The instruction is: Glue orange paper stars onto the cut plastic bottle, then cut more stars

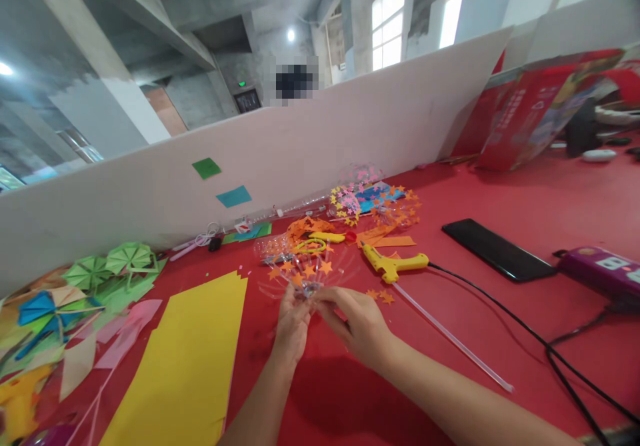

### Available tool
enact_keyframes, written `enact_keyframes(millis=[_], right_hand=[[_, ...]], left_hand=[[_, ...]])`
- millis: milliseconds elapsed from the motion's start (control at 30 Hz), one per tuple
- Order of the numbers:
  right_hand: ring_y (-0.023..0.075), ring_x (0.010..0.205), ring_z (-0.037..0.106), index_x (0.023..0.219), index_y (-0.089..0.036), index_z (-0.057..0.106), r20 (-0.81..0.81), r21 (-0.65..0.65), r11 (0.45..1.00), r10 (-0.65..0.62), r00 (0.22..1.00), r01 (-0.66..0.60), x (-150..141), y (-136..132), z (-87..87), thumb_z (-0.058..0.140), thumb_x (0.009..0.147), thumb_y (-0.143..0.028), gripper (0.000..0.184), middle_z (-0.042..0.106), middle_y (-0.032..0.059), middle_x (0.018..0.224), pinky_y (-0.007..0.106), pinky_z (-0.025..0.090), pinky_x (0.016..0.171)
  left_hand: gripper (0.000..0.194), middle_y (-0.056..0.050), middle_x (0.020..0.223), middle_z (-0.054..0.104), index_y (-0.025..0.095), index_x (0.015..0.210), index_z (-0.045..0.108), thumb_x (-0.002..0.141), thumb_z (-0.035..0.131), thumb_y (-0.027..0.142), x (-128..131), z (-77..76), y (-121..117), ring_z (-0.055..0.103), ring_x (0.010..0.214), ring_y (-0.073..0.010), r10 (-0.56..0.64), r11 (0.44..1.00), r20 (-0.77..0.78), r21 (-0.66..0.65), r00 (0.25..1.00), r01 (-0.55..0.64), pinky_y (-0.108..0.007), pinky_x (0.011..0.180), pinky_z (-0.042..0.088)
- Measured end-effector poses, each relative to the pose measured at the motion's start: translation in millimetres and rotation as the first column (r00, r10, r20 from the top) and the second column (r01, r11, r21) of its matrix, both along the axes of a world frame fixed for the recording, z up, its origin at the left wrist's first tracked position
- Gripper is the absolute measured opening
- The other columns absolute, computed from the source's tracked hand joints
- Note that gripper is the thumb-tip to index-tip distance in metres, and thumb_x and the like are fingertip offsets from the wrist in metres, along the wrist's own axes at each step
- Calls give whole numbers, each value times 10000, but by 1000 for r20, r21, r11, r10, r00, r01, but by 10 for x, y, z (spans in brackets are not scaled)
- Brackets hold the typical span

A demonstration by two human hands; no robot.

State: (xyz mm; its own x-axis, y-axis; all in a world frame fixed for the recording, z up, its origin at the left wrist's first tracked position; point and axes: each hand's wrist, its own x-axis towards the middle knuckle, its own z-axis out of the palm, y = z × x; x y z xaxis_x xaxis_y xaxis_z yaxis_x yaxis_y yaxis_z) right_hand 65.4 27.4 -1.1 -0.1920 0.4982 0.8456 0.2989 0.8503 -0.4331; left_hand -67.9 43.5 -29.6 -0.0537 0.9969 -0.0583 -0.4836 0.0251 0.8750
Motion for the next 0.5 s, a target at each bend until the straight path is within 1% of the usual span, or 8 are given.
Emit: enact_keyframes(millis=[100,200,300,367,433,500], right_hand=[[153,648,644,923,-194,556,27,32,999,0,1000,-1,9,2,-6,413,966,-166,152,685,66,761,221,496,598],[156,586,606,833,-195,541,63,60,998,6,998,-10,9,1,-11,369,952,-129,219,657,65,703,226,464,543],[156,553,581,789,-200,517,83,56,998,12,997,-17,1,0,-13,350,939,-107,244,635,57,665,228,449,515],[159,593,604,828,-199,521,76,38,999,18,997,-21,-5,1,-14,369,946,-126,206,650,63,701,231,473,546],[161,657,634,924,-197,530,59,16,1000,23,998,-24,-11,0,-14,404,949,-153,135,672,68,767,235,503,600],[157,698,652,1024,-201,518,41,-8,1000,24,999,-23,-15,-1,-13,437,940,-160,124,684,65,816,236,523,639]], left_hand=[[448,3,805,654,198,883,559,551,844,295,5,-1,5,656,805,-171,-7,1000,-12,9,1000,7,-301,802,471],[451,-2,785,648,195,885,556,551,843,291,3,-14,11,657,814,-189,-8,1000,-21,-15,1000,7,-320,803,473],[449,0,782,641,194,901,557,559,836,273,-3,-26,12,654,813,-189,-4,1000,-20,-29,1000,4,-325,810,471],[441,4,777,636,196,897,555,560,832,260,-7,-30,14,649,800,-178,6,1000,-15,-25,1000,-7,-312,802,470],[453,5,773,639,198,892,552,545,835,261,-9,-31,17,644,774,-169,14,1000,-5,-9,1000,-14,-294,773,472],[475,3,777,645,199,891,551,522,842,270,-9,-29,22,639,749,-160,12,1000,9,16,1000,-12,-278,742,471]])
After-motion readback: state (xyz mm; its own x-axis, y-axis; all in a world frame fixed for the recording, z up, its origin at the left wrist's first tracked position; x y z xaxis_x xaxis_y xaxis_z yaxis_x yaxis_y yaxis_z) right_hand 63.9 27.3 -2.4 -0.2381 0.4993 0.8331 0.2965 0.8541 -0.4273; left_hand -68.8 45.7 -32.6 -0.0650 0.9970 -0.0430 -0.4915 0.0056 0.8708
